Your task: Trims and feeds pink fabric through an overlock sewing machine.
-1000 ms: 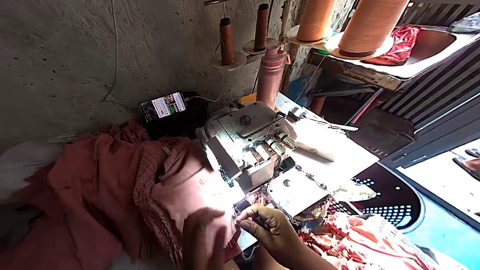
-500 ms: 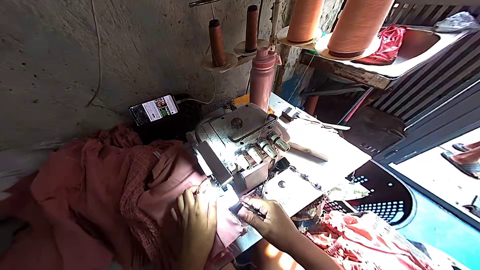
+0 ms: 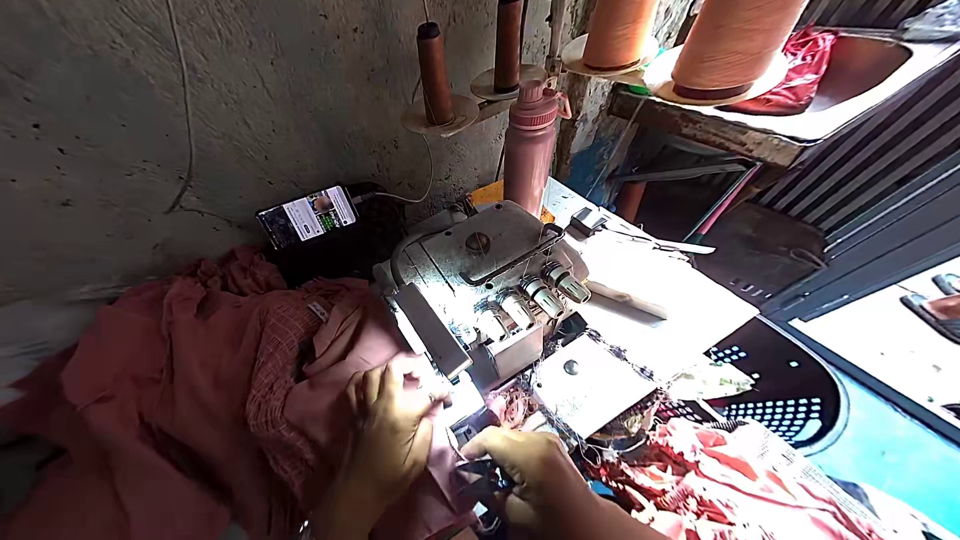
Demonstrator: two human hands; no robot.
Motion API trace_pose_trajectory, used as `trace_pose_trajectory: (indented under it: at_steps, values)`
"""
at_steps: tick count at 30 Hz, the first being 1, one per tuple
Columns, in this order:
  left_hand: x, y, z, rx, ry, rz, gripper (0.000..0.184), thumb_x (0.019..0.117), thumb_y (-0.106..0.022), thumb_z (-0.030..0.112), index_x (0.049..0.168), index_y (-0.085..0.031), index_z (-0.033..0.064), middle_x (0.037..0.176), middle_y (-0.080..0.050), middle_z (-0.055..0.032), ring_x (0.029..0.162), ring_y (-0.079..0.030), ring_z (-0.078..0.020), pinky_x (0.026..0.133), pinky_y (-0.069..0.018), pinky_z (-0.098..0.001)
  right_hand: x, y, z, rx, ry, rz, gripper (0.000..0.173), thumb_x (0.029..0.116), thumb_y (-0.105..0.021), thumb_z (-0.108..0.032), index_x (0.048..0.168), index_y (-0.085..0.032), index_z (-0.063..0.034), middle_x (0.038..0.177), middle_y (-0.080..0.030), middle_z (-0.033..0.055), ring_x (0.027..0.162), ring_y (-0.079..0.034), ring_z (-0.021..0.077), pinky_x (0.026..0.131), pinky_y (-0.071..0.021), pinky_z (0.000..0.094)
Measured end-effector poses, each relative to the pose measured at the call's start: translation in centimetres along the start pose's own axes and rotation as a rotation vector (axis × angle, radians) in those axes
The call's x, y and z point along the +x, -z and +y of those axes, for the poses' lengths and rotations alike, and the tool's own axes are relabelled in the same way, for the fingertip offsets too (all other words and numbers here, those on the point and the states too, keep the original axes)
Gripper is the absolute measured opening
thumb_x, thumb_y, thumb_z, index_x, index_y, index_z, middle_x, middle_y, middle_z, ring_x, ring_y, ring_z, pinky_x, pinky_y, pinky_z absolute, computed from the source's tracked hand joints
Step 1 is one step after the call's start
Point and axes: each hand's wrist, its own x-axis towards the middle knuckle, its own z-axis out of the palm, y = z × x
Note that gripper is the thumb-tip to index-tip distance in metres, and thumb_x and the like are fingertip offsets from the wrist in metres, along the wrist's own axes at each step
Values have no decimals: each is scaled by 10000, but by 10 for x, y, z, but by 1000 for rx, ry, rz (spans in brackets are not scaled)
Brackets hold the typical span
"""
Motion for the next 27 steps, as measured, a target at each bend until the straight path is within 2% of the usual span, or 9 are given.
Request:
trace_pose_trajectory:
  at_steps: [3, 5, 8, 11, 15, 20, 22, 24, 27]
  values:
    - [15, 5, -8, 87, -5, -71, 370, 914, -389, 361, 719, -631, 159, 965, -659, -155, 958, -619, -389, 869, -400, -590, 1, 1, 6, 246, -243, -35, 125, 962, -640, -185, 1000, -696, -80, 763, -693, 20, 658, -648, 71, 584, -528, 251]
    - [25, 7, -19, 124, 50, -135, 429, 902, -393, 391, 770, -658, 81, 1025, -674, -220, 1028, -623, -462, 903, -396, -655, 1, 1, 13, 431, -475, -49, 188, 1008, -618, -260, 970, -673, -84, 743, -614, -48, 643, -553, -17, 606, -461, 172]
    - [31, -3, -41, 52, 168, -227, 502, 931, -430, 412, 1017, -717, 10, 1201, -633, -299, 1208, -538, -532, 1025, -303, -707, -2, -3, 19, 641, -670, -12, 104, 994, -625, -217, 967, -628, -116, 702, -541, -112, 540, -452, -52, 514, -392, 137]
    - [35, -9, -46, 4, 258, -259, 681, 950, -442, 501, 1238, -644, -82, 1363, -546, -356, 1338, -434, -571, 1110, -211, -723, -7, -9, 14, 668, -660, 55, 136, 980, -633, -165, 1092, -571, -120, 662, -544, -131, 519, -449, -59, 504, -393, 134]
    - [39, -12, -46, -38, 311, -258, 813, 915, -499, 522, 1381, -521, -143, 1465, -459, -380, 1433, -330, -573, 1177, -112, -695, -3, -7, 14, 676, -650, 77, 129, 980, -617, -139, 1073, -528, -149, 634, -522, -136, 495, -444, -60, 479, -388, 128]
    - [47, -13, -50, -48, 388, -314, 869, 859, -586, 467, 1398, -448, -201, 1494, -392, -411, 1466, -269, -558, 1209, -83, -649, 7, -6, 20, 622, -629, 49, 148, 947, -551, -95, 1093, -538, -117, 653, -529, -114, 511, -450, -47, 485, -388, 149]
    - [50, -15, -51, -60, 395, -313, 839, 883, -575, 425, 1411, -424, -208, 1504, -369, -419, 1476, -249, -554, 1217, -64, -633, 11, -6, 23, 599, -612, 52, 157, 945, -550, -94, 1102, -545, -105, 672, -562, -95, 547, -499, -27, 526, -431, 169]
    - [50, -17, -54, -66, 399, -306, 811, 910, -553, 409, 1419, -417, -208, 1516, -364, -410, 1494, -238, -529, 1233, -56, -599, 14, -5, 23, 638, -624, 48, 146, 960, -560, -81, 1103, -540, -96, 698, -626, -80, 584, -610, 0, 558, -536, 201]
    - [43, -16, -49, 6, 374, -144, 778, 903, -553, 441, 1355, -499, -190, 1440, -463, -401, 1418, -363, -553, 1195, -173, -649, 15, 0, 22, 716, -661, 3, 135, 997, -553, -86, 1129, -519, -87, 757, -666, -56, 623, -663, 32, 577, -571, 224]
